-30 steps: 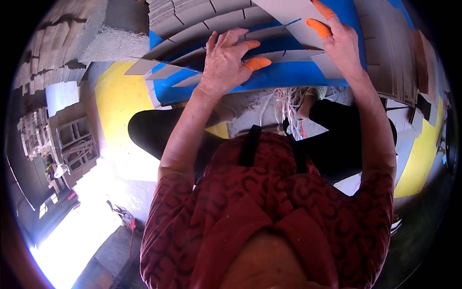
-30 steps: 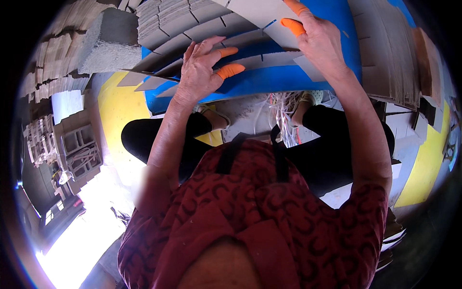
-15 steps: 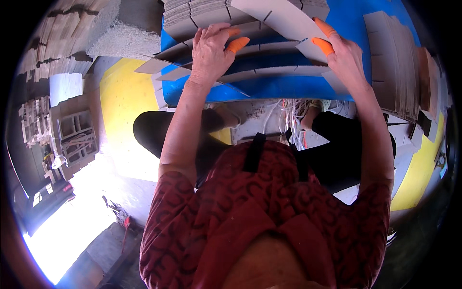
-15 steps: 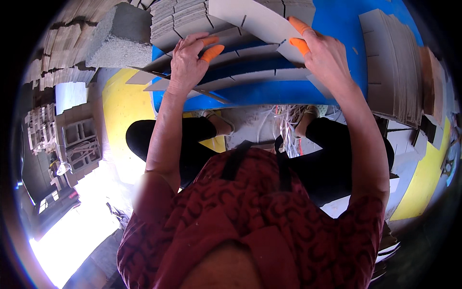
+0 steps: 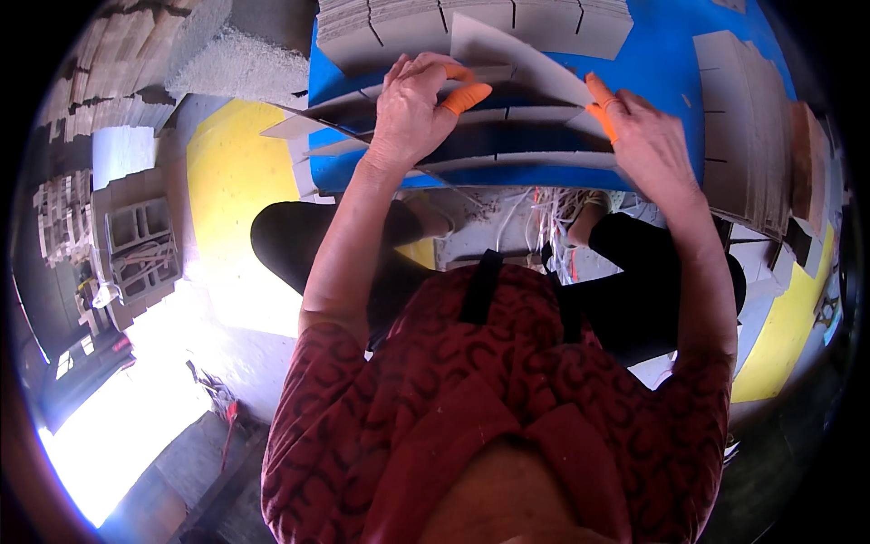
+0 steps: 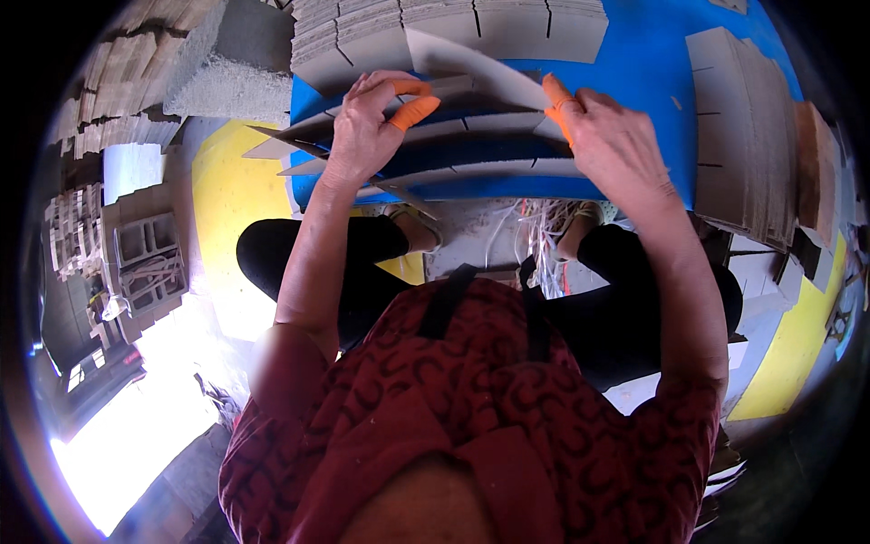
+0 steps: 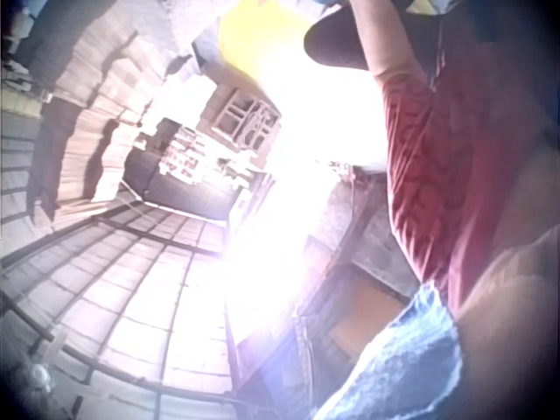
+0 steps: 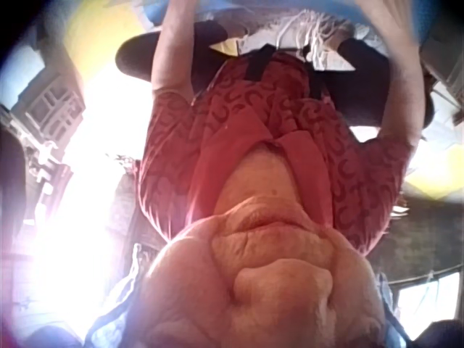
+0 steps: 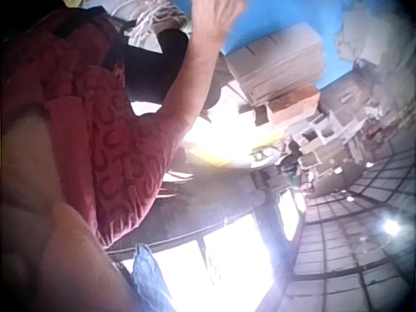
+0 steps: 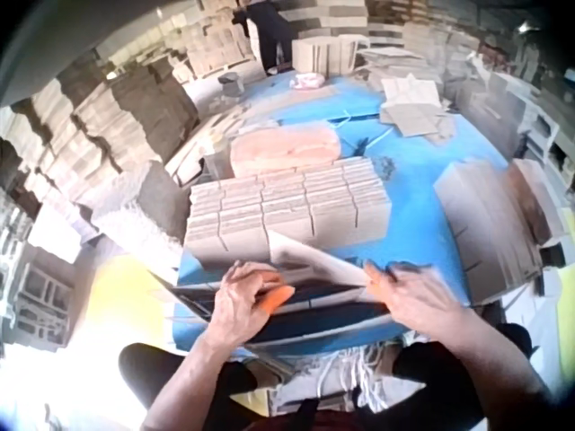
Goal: The person sits on the floor and repeatedly picks up stacks of perforated cardboard sheets, separates them one by one, and places them into a pile. The person handles the cardboard by hand without using tools.
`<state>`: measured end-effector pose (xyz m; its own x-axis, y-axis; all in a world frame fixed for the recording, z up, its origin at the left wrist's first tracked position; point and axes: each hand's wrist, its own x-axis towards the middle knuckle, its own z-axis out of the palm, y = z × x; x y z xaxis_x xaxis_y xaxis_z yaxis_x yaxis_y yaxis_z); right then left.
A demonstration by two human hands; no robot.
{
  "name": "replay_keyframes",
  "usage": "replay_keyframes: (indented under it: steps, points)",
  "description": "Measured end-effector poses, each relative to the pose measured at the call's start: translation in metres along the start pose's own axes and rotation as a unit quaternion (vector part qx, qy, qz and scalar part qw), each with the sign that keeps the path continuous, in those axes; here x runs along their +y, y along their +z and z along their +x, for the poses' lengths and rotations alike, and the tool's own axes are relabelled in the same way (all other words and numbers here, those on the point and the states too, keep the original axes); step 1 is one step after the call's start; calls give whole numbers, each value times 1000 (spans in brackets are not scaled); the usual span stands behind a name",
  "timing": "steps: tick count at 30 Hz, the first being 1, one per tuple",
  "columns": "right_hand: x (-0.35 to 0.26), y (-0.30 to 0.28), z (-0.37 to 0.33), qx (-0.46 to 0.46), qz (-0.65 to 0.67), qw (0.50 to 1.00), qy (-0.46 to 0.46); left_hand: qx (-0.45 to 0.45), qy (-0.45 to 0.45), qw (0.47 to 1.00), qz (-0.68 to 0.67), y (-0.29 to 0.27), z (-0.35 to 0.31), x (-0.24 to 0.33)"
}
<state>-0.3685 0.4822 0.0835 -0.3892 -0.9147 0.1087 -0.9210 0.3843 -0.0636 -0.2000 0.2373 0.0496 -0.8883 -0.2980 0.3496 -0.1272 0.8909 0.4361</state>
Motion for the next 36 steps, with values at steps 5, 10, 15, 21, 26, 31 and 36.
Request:
replay_keyframes:
  steps: [5, 10, 15, 21, 26, 31, 36]
  points:
    - [-8, 20, 4, -24, -36, 999, -6, 12, 24, 999, 35, 5, -3, -4]
    - [78, 4, 3, 0, -42, 982, 185, 54, 33, 998, 9, -23, -17, 12]
    - [243, 21, -78, -34, -314, 875, 367, 33, 23, 998, -38, -42, -49, 18]
    - [161, -56, -72, 248, -187, 900, 306, -39, 11, 998, -45, -30, -69, 17]
    - [10, -54, -52, 374, 223, 890, 131, -8, 26, 993, -119, -22, -54, 36]
    - [-62, -12, -35, 289, 360, 887, -6, -52, -8, 935, -350, -21, -52, 60]
    - [-29, -24, -28, 325, 196, 924, 48, 21, 19, 999, 16, -31, -65, 33]
